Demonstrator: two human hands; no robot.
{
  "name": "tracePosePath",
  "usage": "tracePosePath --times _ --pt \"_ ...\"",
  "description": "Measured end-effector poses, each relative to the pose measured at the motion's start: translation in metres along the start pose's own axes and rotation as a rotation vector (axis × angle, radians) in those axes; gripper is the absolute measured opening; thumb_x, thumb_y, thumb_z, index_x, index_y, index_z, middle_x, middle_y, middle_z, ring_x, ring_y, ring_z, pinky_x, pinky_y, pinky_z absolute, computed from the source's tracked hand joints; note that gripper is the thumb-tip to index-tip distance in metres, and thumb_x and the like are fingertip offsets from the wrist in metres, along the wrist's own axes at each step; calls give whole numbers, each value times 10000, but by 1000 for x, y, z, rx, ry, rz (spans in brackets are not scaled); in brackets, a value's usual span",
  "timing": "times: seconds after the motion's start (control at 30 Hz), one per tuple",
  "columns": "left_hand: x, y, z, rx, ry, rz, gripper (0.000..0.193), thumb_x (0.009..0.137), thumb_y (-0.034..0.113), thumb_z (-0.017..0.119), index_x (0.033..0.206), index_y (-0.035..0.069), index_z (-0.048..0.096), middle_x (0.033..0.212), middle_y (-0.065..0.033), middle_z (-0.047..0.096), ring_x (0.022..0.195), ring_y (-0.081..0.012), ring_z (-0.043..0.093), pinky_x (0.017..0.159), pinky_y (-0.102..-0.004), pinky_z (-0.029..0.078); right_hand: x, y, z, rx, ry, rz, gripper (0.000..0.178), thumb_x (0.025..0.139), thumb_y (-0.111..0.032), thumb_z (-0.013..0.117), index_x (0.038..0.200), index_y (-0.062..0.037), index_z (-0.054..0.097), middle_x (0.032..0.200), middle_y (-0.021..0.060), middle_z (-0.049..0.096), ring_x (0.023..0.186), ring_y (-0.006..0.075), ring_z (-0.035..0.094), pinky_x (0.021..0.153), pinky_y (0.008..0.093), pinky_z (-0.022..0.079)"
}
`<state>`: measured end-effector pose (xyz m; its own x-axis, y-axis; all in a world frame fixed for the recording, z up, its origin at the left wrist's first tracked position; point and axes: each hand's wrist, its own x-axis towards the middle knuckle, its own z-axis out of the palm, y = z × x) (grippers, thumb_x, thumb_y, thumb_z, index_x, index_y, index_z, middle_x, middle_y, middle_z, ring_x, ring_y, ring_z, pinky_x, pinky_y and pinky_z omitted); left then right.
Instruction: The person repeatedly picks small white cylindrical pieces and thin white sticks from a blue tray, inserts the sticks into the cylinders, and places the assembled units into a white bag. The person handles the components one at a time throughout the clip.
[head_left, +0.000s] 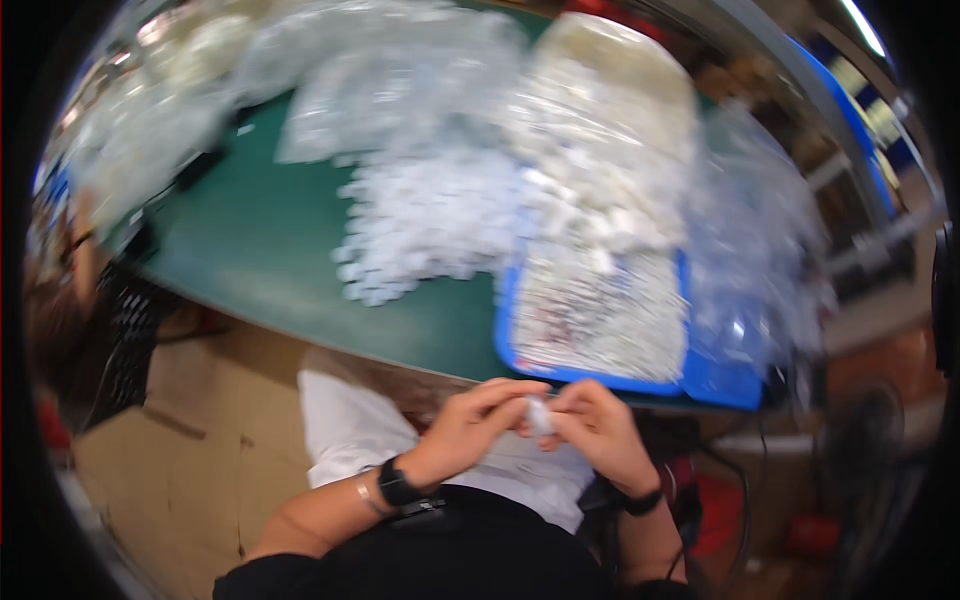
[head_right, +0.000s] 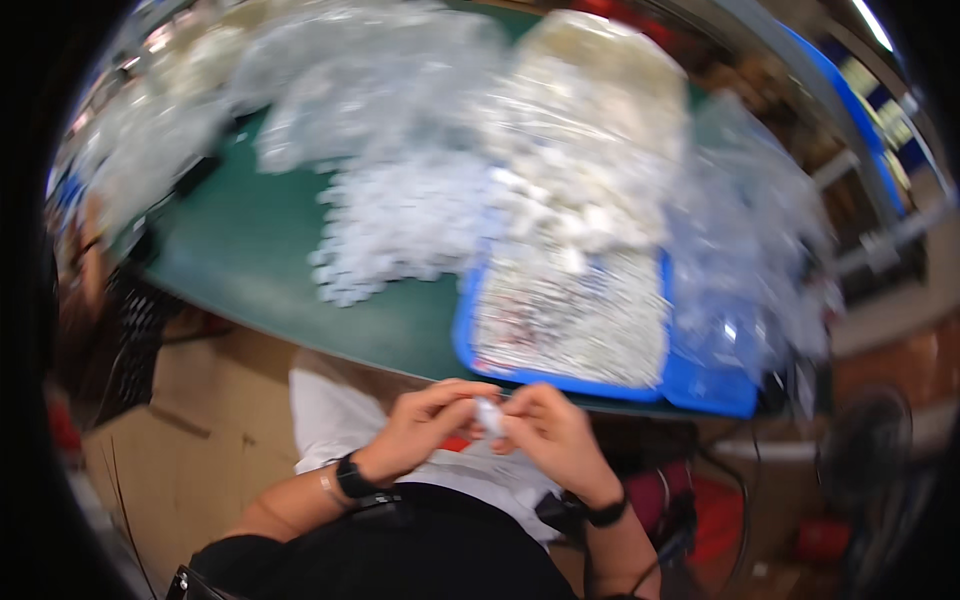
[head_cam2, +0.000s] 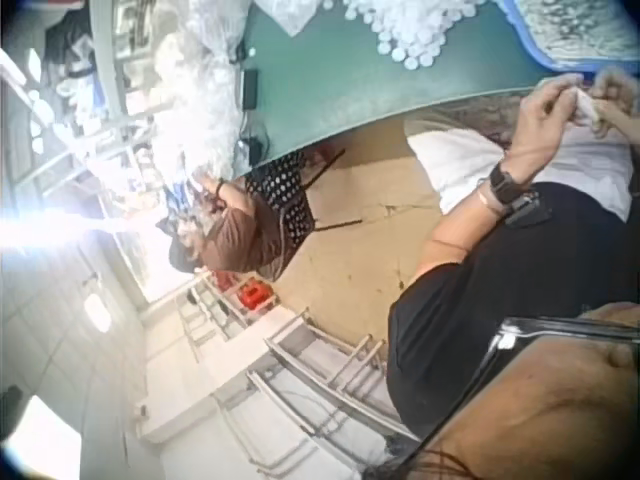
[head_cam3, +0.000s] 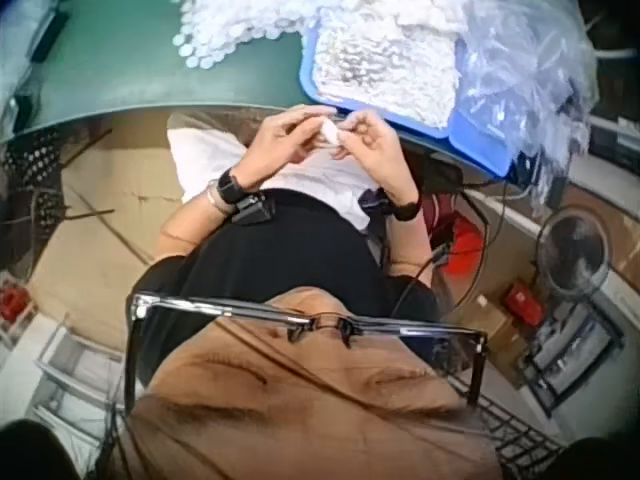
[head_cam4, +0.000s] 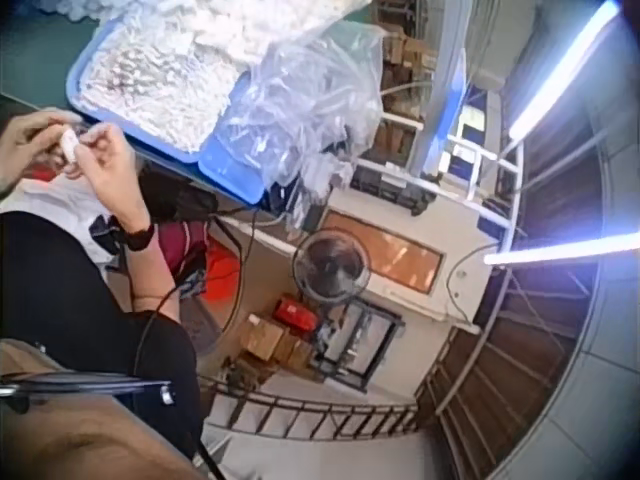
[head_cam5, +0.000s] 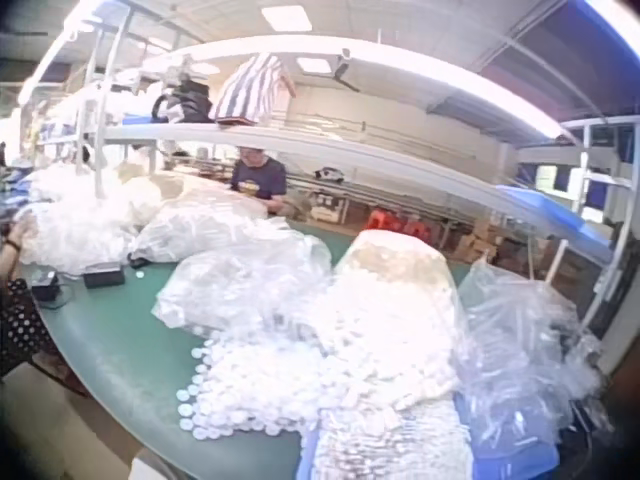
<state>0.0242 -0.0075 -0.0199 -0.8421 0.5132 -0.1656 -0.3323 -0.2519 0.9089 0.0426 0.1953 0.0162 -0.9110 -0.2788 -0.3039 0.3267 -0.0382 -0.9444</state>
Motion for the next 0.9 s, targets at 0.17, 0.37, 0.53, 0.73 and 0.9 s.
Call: tracePosePath --times 0.17,0.37,0.53,0.73,0.9 --pt "8 2 19 24 -123 -126 378 946 91 613 1307 -3 551 1075 -71 652 878 -105 623 781 -246 532 -20 5 -15 12 -24 80 173 921 -5 599 1027 -20 463 1021 104 643 870 152 654 716 288 580" --pt "19 -14 15 -270 -45 -208 233 956 110 599 1169 34 544 1078 -147 661 807 -140 650 707 -253 554 -43 -32 -79 -886 530 -226 135 938 -167 591 991 -49 629 738 132 649 659 255 642 620 336 493" --pt "15 -7 27 -387 -151 -227 127 989 94 524 1083 98 438 1088 -180 639 776 -115 617 690 -277 542 -51 -16 -190 -1610 1082 300 318 846 -285 693 1019 -33 605 874 183 693 857 390 659 739 478 492" --pt "14 3 23 -168 -195 -268 208 994 83 496 1196 39 512 1129 -92 628 807 -76 586 750 -240 512 -50 6 -189 -1555 1020 332 333 807 -160 708 1051 10 559 991 227 652 899 400 642 759 490 494" --pt "11 -11 12 -472 -78 -268 205 1007 206 529 1113 35 570 1098 -75 626 767 -75 555 701 -229 469 -50 -27 -85 -1021 729 -232 253 816 -25 653 1061 7 602 957 167 622 796 304 624 692 370 509"
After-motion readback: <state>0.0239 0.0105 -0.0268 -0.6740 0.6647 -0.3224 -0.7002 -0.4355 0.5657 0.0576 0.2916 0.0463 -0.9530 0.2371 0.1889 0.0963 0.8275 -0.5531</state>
